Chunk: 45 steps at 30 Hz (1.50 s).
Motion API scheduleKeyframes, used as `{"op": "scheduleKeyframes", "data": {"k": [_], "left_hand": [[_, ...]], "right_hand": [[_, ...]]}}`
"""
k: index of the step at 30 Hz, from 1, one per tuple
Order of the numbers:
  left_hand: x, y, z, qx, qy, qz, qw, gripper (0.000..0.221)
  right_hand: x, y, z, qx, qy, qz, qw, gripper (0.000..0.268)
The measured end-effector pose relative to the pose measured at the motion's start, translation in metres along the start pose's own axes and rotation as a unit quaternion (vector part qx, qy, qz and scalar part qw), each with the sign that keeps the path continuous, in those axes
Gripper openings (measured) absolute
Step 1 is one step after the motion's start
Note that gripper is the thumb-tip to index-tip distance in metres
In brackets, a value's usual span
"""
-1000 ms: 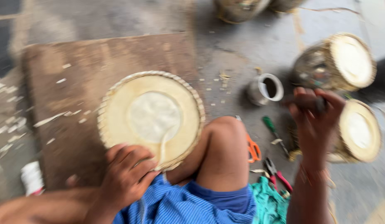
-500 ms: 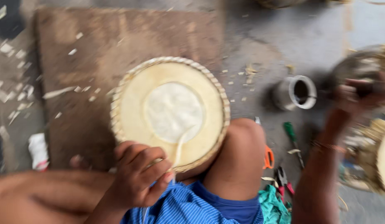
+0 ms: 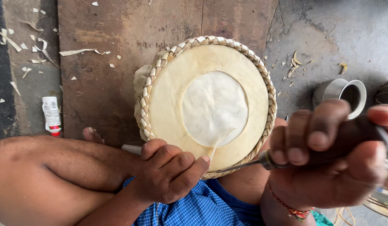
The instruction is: The person repairs a drum by weaving a long rawhide strap through the side-support cords and around the rim using a screwdriver-like tool.
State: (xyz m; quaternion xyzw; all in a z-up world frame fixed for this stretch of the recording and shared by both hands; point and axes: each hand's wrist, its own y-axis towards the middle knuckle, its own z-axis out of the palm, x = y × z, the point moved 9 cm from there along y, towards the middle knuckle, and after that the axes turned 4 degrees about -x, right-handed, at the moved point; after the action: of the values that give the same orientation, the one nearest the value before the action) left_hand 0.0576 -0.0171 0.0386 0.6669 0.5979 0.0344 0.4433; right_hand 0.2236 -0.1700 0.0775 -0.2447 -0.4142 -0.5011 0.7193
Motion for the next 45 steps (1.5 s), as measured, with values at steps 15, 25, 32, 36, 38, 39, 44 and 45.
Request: {"op": "scheduleKeyframes", "data": {"k": [15, 25, 32, 36, 38, 39, 44, 45], "left_hand": [[0.02, 0.047, 0.002, -0.043, 0.04, -0.052, 0.997, 0.024], [0.041, 0.067, -0.002, -0.09, 0.005, -0.06, 0.994, 0.024], [0.036, 0.016, -0.002, -0.137, -0.005, -0.022, 0.99, 0.043], [0.044, -0.016, -0.005, -0.1, -0.018, -0.062, 0.993, 0.046], [0.044, -0.024, -0.005, -0.075, -0.011, -0.082, 0.994, 0.04], [0.043, -0.025, -0.01, -0.077, -0.014, -0.087, 0.993, 0.034], [0.053, -0.059, -0.082, -0.148, -0.018, -0.142, 0.979, 0.024], [0.069, -0.085, -0.112, -0.183, -0.055, -0.181, 0.965, 0.023]], "right_hand": [[-0.011, 0.065, 0.095, 0.095, -0.219, -0.077, 0.968, 0.013], [-0.04, 0.101, 0.125, 0.135, -0.115, -0.004, 0.984, 0.015], [-0.075, 0.06, 0.12, 0.428, 0.288, 0.17, 0.839, 0.035], [-0.099, 0.033, 0.109, 0.491, 0.373, 0.199, 0.762, 0.03], [-0.117, 0.021, 0.092, 0.44, 0.282, 0.217, 0.824, 0.024], [-0.12, 0.015, 0.084, 0.419, 0.246, 0.216, 0.847, 0.026], [-0.102, 0.007, 0.064, 0.312, 0.04, 0.142, 0.939, 0.033], [-0.095, 0.002, 0.057, 0.291, -0.022, 0.116, 0.95, 0.039]]}}
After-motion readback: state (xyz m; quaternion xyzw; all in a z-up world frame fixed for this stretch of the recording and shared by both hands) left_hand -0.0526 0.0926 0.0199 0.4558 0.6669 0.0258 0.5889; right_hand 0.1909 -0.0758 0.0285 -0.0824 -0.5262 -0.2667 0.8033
